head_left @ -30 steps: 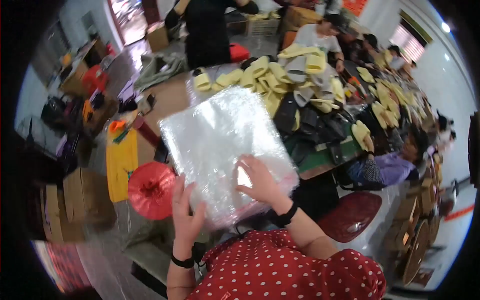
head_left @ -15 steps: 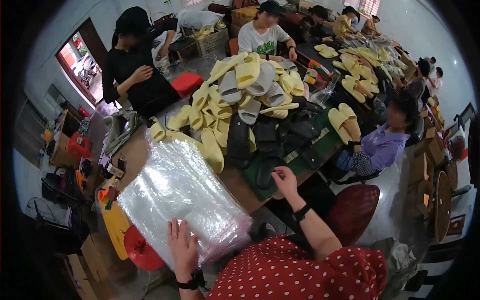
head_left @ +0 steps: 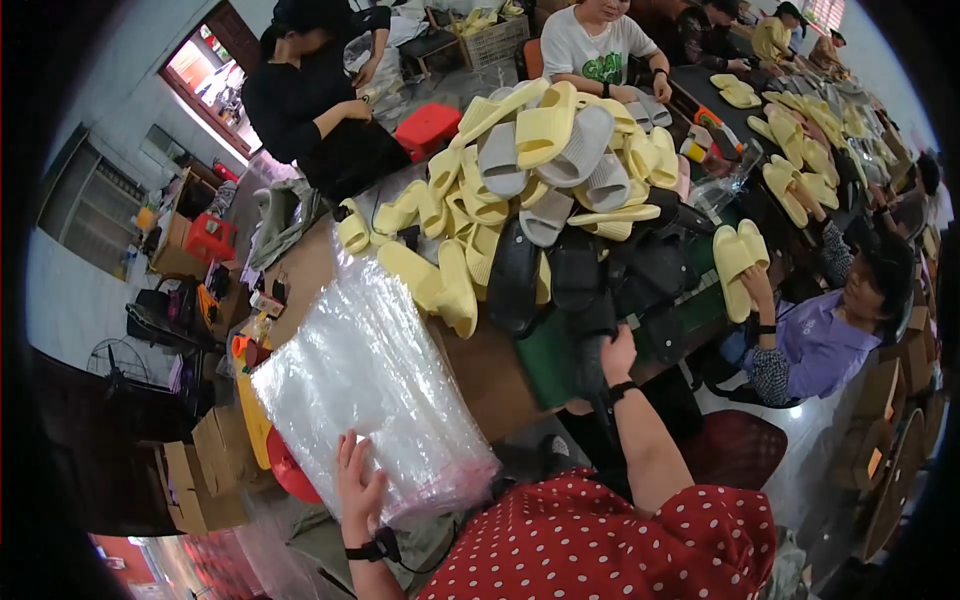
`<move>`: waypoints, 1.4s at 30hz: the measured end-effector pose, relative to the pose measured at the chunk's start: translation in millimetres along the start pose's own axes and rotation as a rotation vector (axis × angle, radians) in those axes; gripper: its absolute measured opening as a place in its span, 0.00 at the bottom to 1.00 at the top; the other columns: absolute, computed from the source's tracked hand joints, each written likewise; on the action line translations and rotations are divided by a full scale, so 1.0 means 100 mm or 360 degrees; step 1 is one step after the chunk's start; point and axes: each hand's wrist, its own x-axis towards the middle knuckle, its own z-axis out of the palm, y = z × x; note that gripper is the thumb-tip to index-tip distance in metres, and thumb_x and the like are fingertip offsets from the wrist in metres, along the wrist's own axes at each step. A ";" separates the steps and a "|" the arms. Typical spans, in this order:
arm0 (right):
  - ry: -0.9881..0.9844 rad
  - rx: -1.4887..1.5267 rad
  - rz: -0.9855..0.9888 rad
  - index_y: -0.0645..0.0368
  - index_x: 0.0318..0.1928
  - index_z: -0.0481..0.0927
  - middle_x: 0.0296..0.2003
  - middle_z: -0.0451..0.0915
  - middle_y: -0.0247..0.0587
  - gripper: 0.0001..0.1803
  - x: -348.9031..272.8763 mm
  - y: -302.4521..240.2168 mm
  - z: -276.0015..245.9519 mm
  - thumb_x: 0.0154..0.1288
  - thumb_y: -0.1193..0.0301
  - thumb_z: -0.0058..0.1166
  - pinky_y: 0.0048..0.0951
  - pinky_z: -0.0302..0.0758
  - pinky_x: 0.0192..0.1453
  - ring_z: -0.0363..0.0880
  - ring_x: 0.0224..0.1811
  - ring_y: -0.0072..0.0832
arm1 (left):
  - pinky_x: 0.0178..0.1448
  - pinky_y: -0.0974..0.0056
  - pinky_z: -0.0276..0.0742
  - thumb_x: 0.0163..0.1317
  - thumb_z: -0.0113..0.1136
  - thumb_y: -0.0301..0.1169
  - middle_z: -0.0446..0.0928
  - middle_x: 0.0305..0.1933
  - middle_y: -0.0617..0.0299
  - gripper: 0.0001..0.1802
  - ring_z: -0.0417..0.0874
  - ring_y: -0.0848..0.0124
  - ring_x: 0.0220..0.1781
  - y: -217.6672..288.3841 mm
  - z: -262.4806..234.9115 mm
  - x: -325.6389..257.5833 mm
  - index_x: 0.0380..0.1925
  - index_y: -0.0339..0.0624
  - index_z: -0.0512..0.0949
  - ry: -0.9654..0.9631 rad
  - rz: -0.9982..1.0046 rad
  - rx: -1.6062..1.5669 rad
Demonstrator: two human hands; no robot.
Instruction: Placing finished sandals into individual plastic bags at a manufacturing workstation.
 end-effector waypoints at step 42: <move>0.0405 0.1020 -0.0933 0.68 0.60 0.70 0.52 0.75 0.45 0.22 -2.37 -1.41 -1.49 0.69 0.74 0.54 0.32 0.69 0.61 0.76 0.57 0.35 | 0.80 0.39 0.40 0.51 0.67 0.65 0.49 0.80 0.44 0.52 0.45 0.42 0.81 -0.46 -0.51 -0.34 0.71 0.47 0.67 -0.0239 0.0504 0.0386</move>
